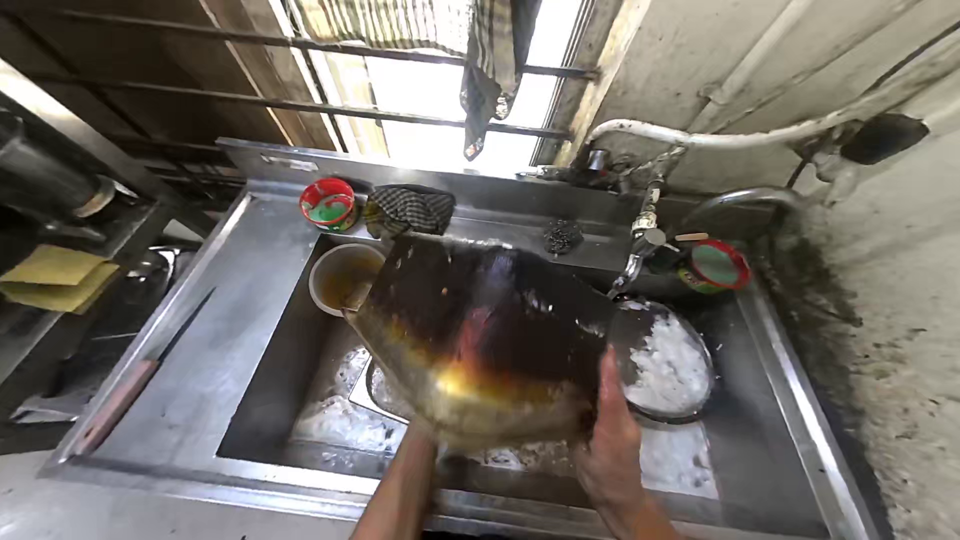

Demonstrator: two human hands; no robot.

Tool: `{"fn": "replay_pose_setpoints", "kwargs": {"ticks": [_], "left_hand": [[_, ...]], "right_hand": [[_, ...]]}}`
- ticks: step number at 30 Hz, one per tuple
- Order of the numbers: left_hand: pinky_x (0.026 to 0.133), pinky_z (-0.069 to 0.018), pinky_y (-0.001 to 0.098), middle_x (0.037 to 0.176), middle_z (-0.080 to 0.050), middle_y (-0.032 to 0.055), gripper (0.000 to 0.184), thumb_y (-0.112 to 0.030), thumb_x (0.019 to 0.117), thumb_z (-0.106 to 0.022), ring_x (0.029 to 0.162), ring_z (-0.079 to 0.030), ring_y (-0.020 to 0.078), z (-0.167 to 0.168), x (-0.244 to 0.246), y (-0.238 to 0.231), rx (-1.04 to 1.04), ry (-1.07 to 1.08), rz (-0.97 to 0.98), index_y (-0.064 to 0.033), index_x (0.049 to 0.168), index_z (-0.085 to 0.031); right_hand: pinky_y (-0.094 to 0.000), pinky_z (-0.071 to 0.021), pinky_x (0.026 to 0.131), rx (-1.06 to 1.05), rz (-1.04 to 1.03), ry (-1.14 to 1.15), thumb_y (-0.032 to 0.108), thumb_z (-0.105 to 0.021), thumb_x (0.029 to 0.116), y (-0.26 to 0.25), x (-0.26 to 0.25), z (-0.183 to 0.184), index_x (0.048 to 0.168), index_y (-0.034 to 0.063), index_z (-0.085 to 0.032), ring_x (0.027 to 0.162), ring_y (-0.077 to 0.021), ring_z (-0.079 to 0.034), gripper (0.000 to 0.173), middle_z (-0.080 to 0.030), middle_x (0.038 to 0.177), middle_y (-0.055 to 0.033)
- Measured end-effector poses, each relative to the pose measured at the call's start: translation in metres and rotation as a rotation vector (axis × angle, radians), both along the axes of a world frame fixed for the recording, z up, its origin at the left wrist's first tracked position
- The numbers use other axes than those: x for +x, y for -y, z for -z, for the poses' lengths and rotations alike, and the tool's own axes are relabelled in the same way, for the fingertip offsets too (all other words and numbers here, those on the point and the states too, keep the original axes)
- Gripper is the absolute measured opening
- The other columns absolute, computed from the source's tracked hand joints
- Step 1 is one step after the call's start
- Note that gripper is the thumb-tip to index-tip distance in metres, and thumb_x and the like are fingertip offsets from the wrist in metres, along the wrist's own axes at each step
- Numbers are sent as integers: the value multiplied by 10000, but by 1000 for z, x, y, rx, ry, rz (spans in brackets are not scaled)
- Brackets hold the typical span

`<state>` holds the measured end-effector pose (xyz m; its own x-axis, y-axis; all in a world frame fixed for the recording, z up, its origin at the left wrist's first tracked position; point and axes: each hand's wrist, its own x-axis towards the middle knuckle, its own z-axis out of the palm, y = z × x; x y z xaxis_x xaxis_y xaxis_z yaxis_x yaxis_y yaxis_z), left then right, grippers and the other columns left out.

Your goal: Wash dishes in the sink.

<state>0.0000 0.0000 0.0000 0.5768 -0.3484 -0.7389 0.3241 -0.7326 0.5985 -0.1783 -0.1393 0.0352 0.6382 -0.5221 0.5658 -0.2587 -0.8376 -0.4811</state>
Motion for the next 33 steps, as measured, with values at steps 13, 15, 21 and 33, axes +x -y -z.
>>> {"fn": "replay_pose_setpoints", "kwargs": {"ticks": [13,15,21,33], "left_hand": [[1033,-495,548,1419,-560,246,686,-67,989,-608,1244,-604,350,15,74,-50,-199,406,19,-67,1597,-288],[965,-543,464,1428,-569,177,774,45,942,-564,1190,-632,262,-3,69,-26,-288,281,-34,-156,1623,-256],[940,-564,405,1477,-548,104,865,166,886,-524,1212,-626,196,-45,39,24,-386,240,-86,-220,1623,-287],[982,-554,336,1565,-482,35,918,105,827,-541,1278,-593,128,-43,-5,40,-485,529,115,-216,1643,-267]], "right_hand": [[-411,-568,838,1434,212,-459,50,-565,1017,79,11,29,1324,17,-569,952,-218,-672,310,-675,1097,-156],[-398,-574,816,1575,228,-426,54,-561,1009,95,-4,44,1327,4,-538,926,-210,-671,322,-665,1070,-153],[-388,-601,803,1774,198,-379,113,-564,1032,123,-41,73,1326,35,-517,912,-215,-703,308,-691,1050,-141],[-568,-547,943,119,-104,-472,112,-612,977,143,-30,95,1131,-41,-695,1108,-446,-650,232,-667,1151,-263]]}}
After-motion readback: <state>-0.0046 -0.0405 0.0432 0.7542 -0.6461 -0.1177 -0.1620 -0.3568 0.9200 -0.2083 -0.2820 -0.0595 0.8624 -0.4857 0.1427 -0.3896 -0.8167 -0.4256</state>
